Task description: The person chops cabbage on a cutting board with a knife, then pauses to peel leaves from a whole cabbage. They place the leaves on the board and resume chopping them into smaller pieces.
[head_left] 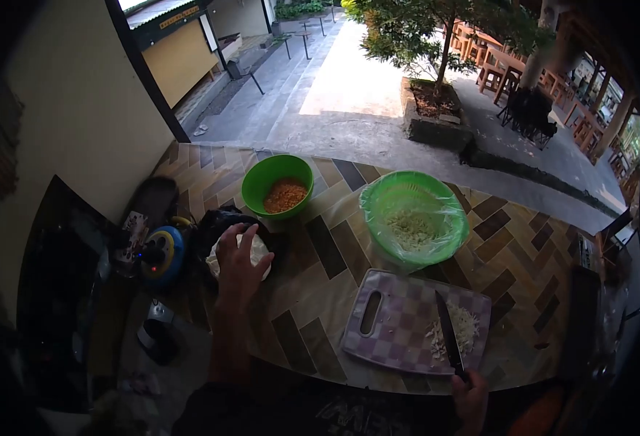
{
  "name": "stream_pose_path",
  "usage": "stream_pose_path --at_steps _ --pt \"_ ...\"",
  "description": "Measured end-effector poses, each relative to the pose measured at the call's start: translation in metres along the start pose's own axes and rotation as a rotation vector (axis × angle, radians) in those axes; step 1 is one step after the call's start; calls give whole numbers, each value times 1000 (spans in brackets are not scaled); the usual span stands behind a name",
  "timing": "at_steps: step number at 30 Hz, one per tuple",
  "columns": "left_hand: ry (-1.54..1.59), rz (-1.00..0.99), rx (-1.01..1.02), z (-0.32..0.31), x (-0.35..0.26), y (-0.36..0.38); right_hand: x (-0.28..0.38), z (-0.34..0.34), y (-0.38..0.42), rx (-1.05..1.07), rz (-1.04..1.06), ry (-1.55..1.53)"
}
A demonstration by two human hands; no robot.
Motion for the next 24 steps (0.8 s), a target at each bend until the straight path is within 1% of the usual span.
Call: stream_pose_path --at_steps 1,3,4,5,8,11,14,18,20,23,24 --pt "-183 -16 75 -7 31 13 7 -4 -3 1 46 39" --pt "-5 141 131 -29 98 34 19 -13 -9 -5 143 112" --pt "86 218 155 -27 109 38 26 -16 -11 24 147 123" --pt "361 263 165 -25 115 42 34 -19 -14 48 154 130" --pt "394 274 139 -4 99 46 47 -25 -19 84 175 112" --pt "244 103 -30 5 72 54 62 -31 -19 105 227 114" --pt "496 136 -159 7 64 57 81 -38 -13 132 252 152" --pt "609 198 -262 -13 72 58 79 -49 -15 164 299 142" --pt "710 236 -343 -18 72 56 79 -58 -12 195 269 133" --pt "676 194 -433 12 35 41 85 -69 -8 272 226 138" --pt "638 149 -325 9 42 41 85 -72 -9 298 203 142"
Point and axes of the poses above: each hand's wrist, its own y-axis away from the middle knuckle, its own z-axis out of the back of the hand, x = y × z, the point moved 4 cm from there along -y, towards the middle knuckle, and after that the axes turned 8 degrees about -z, right-handed, at the moved point
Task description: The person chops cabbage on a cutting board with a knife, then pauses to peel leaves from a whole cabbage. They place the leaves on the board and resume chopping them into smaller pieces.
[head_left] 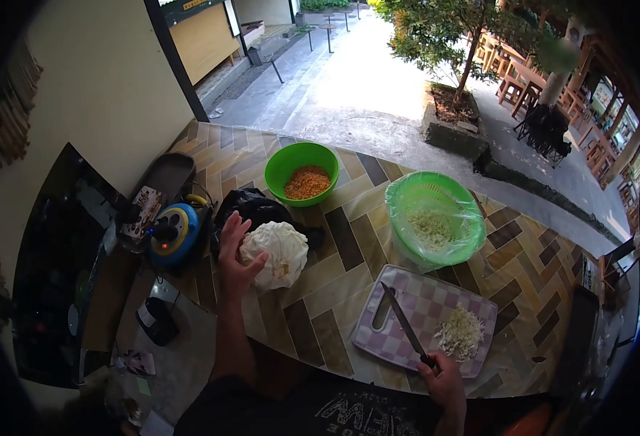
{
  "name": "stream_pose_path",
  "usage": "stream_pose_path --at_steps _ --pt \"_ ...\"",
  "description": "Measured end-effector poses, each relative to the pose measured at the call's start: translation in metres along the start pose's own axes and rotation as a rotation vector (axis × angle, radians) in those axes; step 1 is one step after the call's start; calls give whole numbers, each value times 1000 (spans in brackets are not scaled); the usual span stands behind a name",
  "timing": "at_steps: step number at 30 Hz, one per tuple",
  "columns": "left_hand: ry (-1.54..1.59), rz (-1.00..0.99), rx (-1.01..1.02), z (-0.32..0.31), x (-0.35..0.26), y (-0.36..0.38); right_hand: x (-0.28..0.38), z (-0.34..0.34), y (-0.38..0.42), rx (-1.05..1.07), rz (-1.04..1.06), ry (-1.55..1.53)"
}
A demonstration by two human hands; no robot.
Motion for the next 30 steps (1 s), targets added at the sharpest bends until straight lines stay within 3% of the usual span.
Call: stream_pose_path --at_steps 2,5,8,12,13,19,23,26,30 --pt "-86 -36 227 8 20 1 1 -5 -3 37 -8 -3" --pt "41 224 332 9 13 -6 3 -10 -5 63 18 -10" --pt "353 195 279 5 9 -4 0 -12 -6 56 34 -24" --pt "450 239 568 -8 -1 -8 -2 -15 -4 40 40 -23" --pt "334 249 629 -11 -9 -10 -1 -15 -5 50 23 -20" --pt "179 127 595 -17 -39 -3 14 -24 -7 139 37 6" --pt "832 315 278 -21 -22 9 37 -34 -14 143 127 -80" --pt "1092 418 153 -44 -49 16 60 -39 -18 88 218 -208" --pt "1228 607 267 -91 -72 43 71 -54 -45 64 327 -586"
Point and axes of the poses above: each hand's wrist, its own y-axis away from the middle knuckle, its own z-axis out of the back of the hand, x = y × z, the point moved 4 cm from there along -y, towards the middle knuckle, and after that the axes turned 8 degrees about -z, right-handed, at the moved point
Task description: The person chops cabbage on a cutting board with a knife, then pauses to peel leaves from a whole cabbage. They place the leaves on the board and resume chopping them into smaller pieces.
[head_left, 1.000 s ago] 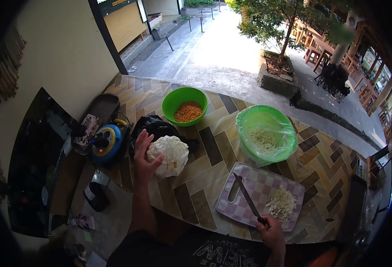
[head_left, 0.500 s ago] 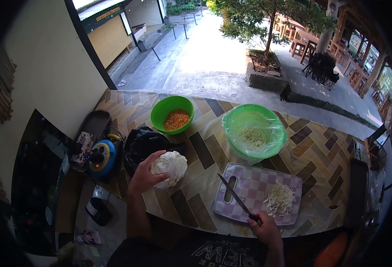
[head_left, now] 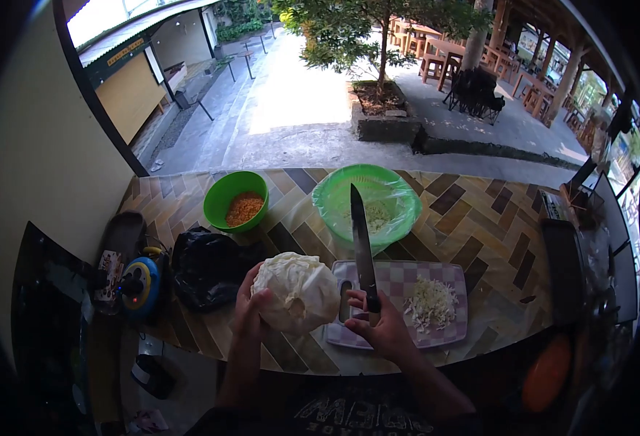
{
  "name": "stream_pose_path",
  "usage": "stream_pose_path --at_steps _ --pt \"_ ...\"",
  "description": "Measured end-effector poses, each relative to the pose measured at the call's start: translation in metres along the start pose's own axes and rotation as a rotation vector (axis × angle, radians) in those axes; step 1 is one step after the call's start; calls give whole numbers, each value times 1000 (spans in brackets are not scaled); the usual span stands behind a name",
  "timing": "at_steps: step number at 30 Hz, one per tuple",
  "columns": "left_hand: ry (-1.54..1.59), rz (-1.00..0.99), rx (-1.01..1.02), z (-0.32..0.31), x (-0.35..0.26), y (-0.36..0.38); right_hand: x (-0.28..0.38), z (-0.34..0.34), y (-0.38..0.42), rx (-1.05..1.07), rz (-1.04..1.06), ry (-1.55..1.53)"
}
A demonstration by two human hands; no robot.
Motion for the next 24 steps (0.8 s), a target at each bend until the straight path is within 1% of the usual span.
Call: stream_pose_path --at_steps 1,4,5,8,9,14,16,18,21,24 --pt "6 40 34 -7 16 5 -2 2 -4 -9 13 -108" --pt "91 219 81 -34 59 20 -3 18 1 -85 -62 -100" --pt "108 237 99 -40 71 24 -1 25 10 -116 -150 -199" --pt "190 326 133 -53 92 34 -11 47 27 -224 -163 -224" --pt "251 326 227 -55 98 34 -6 50 33 -246 -138 -251" --pt "218 417 349 -69 96 31 -40 73 49 -370 -88 -315" --pt "201 453 371 -74 95 27 -43 77 55 -410 -81 -346" --pt "181 498 347 -76 90 27 -49 79 60 -435 -93 -418" --pt "8 382 457 -69 91 18 -51 82 67 -520 -105 -406" --pt "-77 376 378 -67 88 16 -56 86 65 -557 -39 -420"
Point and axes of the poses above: each hand's wrist, its own y-axis away from the middle knuckle, its own z-axis out of the back of the hand, x = y × z, the point moved 4 cm from there along -y, towards the middle knuckle, and after that the axes turned 8 degrees about -z, right-handed, at the moved point
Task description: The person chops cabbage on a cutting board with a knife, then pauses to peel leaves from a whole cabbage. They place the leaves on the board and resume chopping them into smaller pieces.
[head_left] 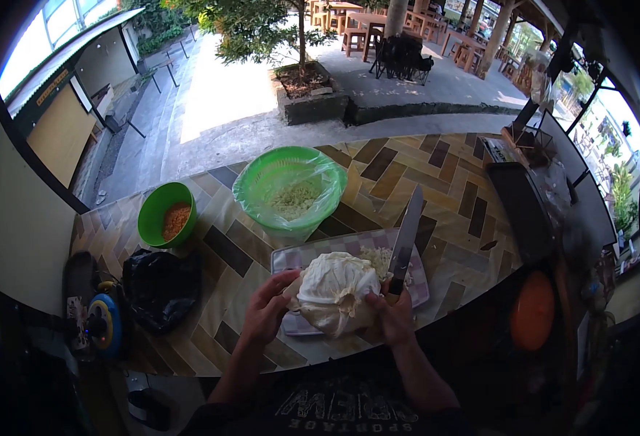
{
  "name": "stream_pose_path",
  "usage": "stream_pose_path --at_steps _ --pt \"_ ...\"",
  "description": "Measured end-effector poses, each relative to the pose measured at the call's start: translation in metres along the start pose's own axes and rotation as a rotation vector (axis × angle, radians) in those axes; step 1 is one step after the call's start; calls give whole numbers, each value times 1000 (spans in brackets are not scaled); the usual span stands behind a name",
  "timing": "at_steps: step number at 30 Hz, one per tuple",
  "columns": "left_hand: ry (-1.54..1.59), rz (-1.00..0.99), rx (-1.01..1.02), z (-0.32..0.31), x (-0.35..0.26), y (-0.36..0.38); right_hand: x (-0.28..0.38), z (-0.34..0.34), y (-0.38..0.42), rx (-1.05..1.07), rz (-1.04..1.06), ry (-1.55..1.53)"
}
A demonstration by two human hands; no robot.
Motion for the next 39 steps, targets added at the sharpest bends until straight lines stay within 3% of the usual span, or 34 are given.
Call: stream_pose_path --at_steps 3,6,7,10,14,18,23,26,29,32,35,39 --pt "-369 -273 76 2 1 -3 3 -3 0 -58 -57 -5" --pt "-605 -588 -5 -24 -16 6 8 -9 2 -60 -52 -12" --pt "-811 -676 -34 -26 -19 8 11 -11 3 -58 -52 -13" --pt "-1043 -855 -12 -23 -18 11 18 -18 6 -61 -52 -18" --pt "-1043 -953 61 -19 -15 12 15 -17 -1 -93 -42 -21" --pt "-1046 -932 -25 -23 -16 5 10 -18 -6 -88 5 -49" --pt "-787 -699 -208 -20 -15 -10 13 -25 -5 -74 -59 -151" --pt "-765 -529 -161 -1 -2 -12 13 -26 -6 -73 -122 -209" --pt "-730 -636 -143 -1 -7 -19 11 -22 -10 -41 -154 -222" --pt "-574 -582 17 15 2 -28 16 -24 -8 -15 -179 -221" --pt "-233 -363 112 41 22 -33 -2 -21 -13 80 -251 -289" --pt "-71 -327 268 29 18 -36 -14 -23 -16 258 -430 -435"
Point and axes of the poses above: each hand's wrist, its own y-axis away from the middle knuckle, its own z-axis out of the back of the hand, x = y × z, the point moved 4 cm from there along -y, towards the middle knuckle, and after that the axes turned 8 degrees about -z, right-handed, at the moved point
